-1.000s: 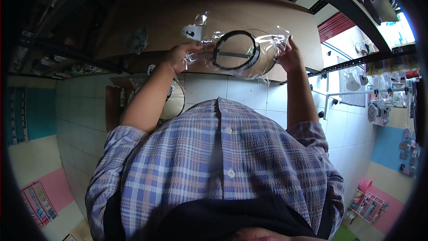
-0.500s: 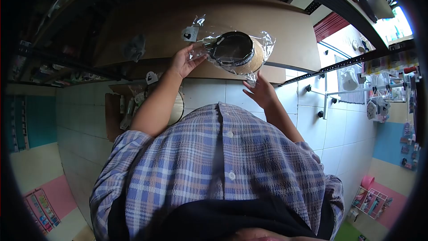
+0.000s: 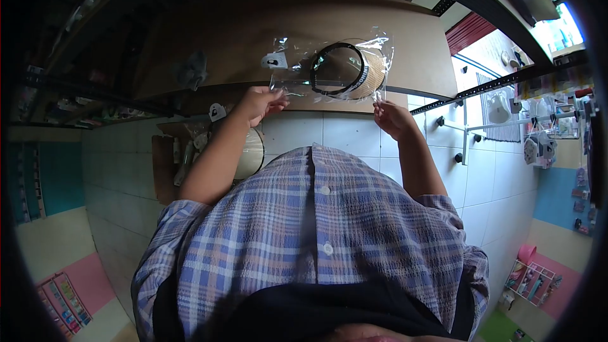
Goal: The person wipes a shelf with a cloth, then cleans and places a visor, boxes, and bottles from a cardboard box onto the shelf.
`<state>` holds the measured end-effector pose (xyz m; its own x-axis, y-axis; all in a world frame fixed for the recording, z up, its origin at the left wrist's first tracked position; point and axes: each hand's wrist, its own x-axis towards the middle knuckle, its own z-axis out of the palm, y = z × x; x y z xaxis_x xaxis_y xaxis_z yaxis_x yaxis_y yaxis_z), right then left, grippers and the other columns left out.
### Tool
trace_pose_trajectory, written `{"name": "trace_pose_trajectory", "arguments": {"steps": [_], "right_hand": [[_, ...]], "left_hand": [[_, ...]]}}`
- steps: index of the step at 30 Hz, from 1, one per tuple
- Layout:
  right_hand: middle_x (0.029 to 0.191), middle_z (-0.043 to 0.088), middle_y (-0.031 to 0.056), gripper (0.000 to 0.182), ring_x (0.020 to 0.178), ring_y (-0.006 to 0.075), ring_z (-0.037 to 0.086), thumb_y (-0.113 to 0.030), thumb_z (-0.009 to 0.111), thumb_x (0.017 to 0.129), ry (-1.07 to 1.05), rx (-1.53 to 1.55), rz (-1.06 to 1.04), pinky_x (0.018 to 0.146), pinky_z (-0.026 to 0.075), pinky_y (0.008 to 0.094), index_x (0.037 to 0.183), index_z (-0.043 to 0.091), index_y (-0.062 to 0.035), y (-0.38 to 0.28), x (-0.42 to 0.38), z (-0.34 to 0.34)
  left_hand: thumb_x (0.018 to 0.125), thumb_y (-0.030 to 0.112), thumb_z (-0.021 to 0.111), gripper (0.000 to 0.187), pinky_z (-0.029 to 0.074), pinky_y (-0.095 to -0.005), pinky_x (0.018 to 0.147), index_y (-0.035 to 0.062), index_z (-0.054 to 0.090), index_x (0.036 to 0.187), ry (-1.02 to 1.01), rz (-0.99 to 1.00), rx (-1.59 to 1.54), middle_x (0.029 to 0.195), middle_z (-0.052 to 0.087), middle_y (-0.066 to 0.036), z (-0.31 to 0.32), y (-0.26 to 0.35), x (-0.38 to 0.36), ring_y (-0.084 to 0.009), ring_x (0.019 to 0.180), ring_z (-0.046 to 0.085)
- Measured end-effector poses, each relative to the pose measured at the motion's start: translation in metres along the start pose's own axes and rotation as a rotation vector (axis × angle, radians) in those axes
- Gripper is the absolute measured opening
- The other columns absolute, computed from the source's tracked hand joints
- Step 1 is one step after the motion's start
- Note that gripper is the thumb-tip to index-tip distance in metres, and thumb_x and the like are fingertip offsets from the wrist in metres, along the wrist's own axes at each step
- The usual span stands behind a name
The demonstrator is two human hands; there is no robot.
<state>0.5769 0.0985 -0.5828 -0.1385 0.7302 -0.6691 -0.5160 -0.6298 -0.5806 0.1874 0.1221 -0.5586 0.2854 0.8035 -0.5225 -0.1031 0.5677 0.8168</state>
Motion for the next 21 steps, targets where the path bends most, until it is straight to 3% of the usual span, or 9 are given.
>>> {"name": "trace_pose_trajectory", "arguments": {"steps": [1,4,6,8,10,16,18,21], "right_hand": [[0.085,0.061,0.0037,0.01,0.073,0.0101,0.059,-0.01,0.056,0.095,-0.002,-0.003,0.002,0.068,0.052,0.023,0.102,0.056,-0.0021,-0.001,0.002,0.001],[0.081,0.06,0.0025,0.013,0.066,0.0081,0.056,-0.014,0.06,0.095,-0.015,-0.1,-0.094,0.06,0.049,0.0215,0.101,0.059,-0.002,-0.009,-0.004,0.011],[0.076,0.06,0.0016,0.017,0.061,0.007,0.053,-0.017,0.063,0.093,0.114,-0.304,-0.123,0.055,0.046,0.0207,0.097,0.062,-0.0006,-0.014,-0.011,0.022],[0.075,0.061,0.0022,0.02,0.06,0.0069,0.053,-0.02,0.065,0.093,0.12,-0.325,-0.148,0.055,0.046,0.0203,0.095,0.065,0.0,-0.005,-0.006,0.013],[0.077,0.063,0.0032,0.022,0.062,0.0073,0.055,-0.021,0.065,0.092,0.258,-0.346,-0.166,0.055,0.045,0.0195,0.097,0.065,0.0001,0.001,-0.004,0.008],[0.082,0.067,0.0051,0.022,0.067,0.0108,0.062,-0.021,0.066,0.091,0.318,-0.486,-0.33,0.064,0.054,0.0259,0.101,0.067,-0.002,-0.017,-0.023,0.028],[0.083,0.067,0.005,0.024,0.07,0.012,0.063,-0.022,0.067,0.091,0.258,-0.491,-0.301,0.068,0.055,0.0271,0.106,0.067,-0.0025,-0.016,-0.024,0.026],[0.089,0.066,0.0035,0.028,0.08,0.0129,0.064,-0.023,0.067,0.091,0.208,-0.523,-0.082,0.077,0.056,0.0304,0.11,0.066,-0.0034,0.001,-0.013,0.013]], "left_hand": [[0.094,0.023,0.061,0.026,0.056,-0.026,0.07,-0.0013,0.066,0.1,0.048,0.034,-0.004,0.09,0.067,-0.007,-0.002,-0.002,0.002,-0.0143,0.078,0.065],[0.094,0.024,0.061,0.024,0.055,-0.0253,0.066,0.0024,0.067,0.1,0.145,0.041,0.018,0.088,0.067,-0.004,-0.003,0.008,0.002,-0.0116,0.073,0.063],[0.093,0.027,0.063,0.022,0.052,-0.0235,0.062,0.0062,0.069,0.098,0.119,0.082,0.026,0.082,0.066,0.0,-0.012,0.004,0.005,-0.0085,0.069,0.061],[0.092,0.028,0.064,0.022,0.051,-0.0224,0.06,0.0075,0.07,0.097,0.202,0.051,0.135,0.076,0.064,0.003,-0.018,0.0,0.007,-0.0063,0.068,0.059],[0.092,0.028,0.064,0.021,0.049,-0.0216,0.059,0.0083,0.07,0.097,0.234,0.052,0.092,0.075,0.064,0.004,-0.025,-0.008,0.011,-0.0056,0.067,0.059],[0.092,0.029,0.063,0.022,0.047,-0.0194,0.061,0.0096,0.071,0.098,0.263,0.141,0.07,0.075,0.063,0.006,-0.024,0.003,0.011,-0.0045,0.067,0.059],[0.092,0.03,0.063,0.022,0.047,-0.0199,0.062,0.0102,0.071,0.099,0.262,0.171,0.096,0.075,0.063,0.006,-0.025,0.006,0.012,-0.0045,0.068,0.059],[0.092,0.031,0.063,0.022,0.048,-0.0229,0.064,0.0121,0.07,0.099,0.303,0.131,0.103,0.075,0.064,0.006,-0.028,0.001,0.012,-0.0055,0.072,0.061]]}}
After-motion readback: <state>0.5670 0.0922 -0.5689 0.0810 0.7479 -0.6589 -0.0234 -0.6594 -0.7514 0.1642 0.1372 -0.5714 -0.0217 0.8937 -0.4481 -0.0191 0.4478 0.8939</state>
